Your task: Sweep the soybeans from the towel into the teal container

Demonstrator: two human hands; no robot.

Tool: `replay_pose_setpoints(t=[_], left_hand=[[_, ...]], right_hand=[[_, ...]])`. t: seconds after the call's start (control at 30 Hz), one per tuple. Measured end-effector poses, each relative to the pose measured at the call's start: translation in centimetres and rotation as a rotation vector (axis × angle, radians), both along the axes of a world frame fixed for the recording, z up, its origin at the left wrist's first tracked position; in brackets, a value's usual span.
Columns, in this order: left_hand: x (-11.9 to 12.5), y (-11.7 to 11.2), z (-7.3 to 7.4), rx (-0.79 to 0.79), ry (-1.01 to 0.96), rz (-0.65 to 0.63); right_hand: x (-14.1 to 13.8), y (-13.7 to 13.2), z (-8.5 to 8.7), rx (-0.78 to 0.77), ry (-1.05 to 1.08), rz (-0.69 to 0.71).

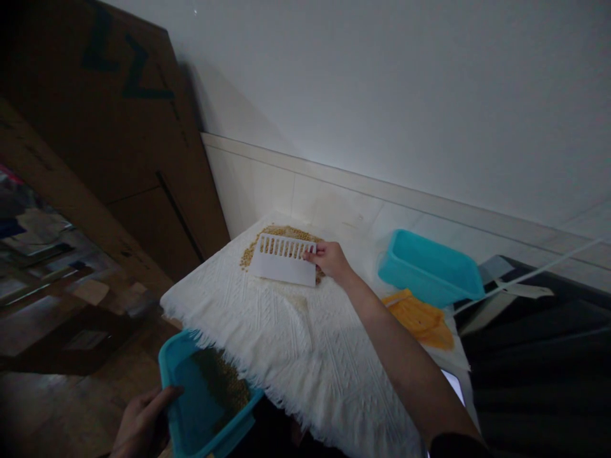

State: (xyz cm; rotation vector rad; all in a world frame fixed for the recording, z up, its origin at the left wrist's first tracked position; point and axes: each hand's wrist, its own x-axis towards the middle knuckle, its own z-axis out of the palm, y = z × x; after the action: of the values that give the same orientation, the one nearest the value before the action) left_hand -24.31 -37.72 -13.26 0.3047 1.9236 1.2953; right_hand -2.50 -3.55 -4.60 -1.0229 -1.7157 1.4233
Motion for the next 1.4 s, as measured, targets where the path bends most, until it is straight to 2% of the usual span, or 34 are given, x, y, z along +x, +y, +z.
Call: replay_pose_setpoints(t=[0.1,0.2,0.4,0.57,0.77,0.9,1.1,1.4], left_hand=[[0.0,0.0,-0.1,-0.009,0.002,-0.004],[-0.2,-0.1,-0.3,-0.025,-0.009,-0.001],[-0.5,-0.1,-0.6,-0.010,-0.033,0.019],[-0.4,0.0,-0.6,0.000,-0.074,0.032],[-0.6,-0.1,-1.1,0.010,-0.080,0.012],[-0.8,-0.2,-1.5,0.012,-0.075,0.013],[-0.5,-0.3,-1.2,0.008,-0.029,-0.005],[-0.5,-0.3,-1.4,0.003,-0.073,0.017]], right_hand=[[-1.3,-1.0,-0.9,-0.014,-0.013,0.035],[-2.0,-0.5,-1.6,-0.006,-0.019,0.026],[-1.3,1.9,-1.7,0.003,-0.027,0.008],[-1.1,2.6,-1.7,0.026,-0.026,0.023],[-0.6,2.2,-2.2,0.083,-0.036,0.009],[-0.2,1.6,-2.0,0.124,-0.032,0.009],[0.0,0.7,-1.3,0.180,-0.024,0.013],[0.4,0.7,-1.7,0.213,-0.041,-0.010]])
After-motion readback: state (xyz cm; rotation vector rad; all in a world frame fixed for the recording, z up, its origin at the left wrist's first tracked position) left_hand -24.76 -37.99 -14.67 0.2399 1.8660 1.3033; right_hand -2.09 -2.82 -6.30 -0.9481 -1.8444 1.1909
